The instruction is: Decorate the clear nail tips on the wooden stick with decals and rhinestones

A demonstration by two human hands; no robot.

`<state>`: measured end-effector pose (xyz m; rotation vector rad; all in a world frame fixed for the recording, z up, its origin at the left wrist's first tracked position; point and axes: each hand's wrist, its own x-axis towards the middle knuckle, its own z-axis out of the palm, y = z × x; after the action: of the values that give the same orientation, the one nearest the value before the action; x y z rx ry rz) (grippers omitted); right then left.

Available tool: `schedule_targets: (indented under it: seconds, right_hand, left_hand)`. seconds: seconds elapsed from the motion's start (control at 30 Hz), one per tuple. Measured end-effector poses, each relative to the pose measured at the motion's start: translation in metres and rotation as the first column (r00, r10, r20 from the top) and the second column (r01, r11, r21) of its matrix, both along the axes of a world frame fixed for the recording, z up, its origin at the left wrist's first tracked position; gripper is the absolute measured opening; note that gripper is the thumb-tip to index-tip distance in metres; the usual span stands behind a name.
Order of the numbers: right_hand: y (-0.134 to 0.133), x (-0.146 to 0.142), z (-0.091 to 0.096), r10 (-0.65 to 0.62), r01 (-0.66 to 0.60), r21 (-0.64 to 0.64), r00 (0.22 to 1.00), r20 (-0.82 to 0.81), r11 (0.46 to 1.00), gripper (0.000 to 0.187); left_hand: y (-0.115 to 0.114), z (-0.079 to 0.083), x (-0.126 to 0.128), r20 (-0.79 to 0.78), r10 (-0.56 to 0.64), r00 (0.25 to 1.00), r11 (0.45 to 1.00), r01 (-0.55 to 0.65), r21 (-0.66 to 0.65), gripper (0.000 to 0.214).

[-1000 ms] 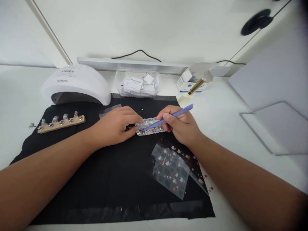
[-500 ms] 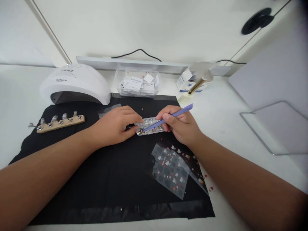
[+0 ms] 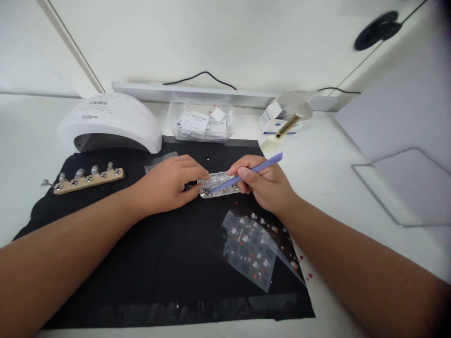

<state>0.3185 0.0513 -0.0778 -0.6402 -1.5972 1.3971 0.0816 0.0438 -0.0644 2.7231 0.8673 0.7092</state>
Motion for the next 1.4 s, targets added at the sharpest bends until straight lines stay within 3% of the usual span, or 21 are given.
schedule_targets:
  seconds: [0.9,1.4]
  right_hand:
    - [0.0003,0.0003,-0.0019,-0.063,0.063,-0.033,0.998,-0.003,0.997,0.029]
    - [-0.0020,0.0035,-0.0008,-0.057,0.050,0.075,0.994,0.091,0.996,0.032]
  left_hand:
    - [-0.0004,0.0002,-0.0002,-0.010,0.004,1.000,1.000,-0.004,-0.013,0.022]
    - [-0.0005,0.0009,0.0002,-0.003,0.003,1.000,1.000,-0.003,-0.019,0.021]
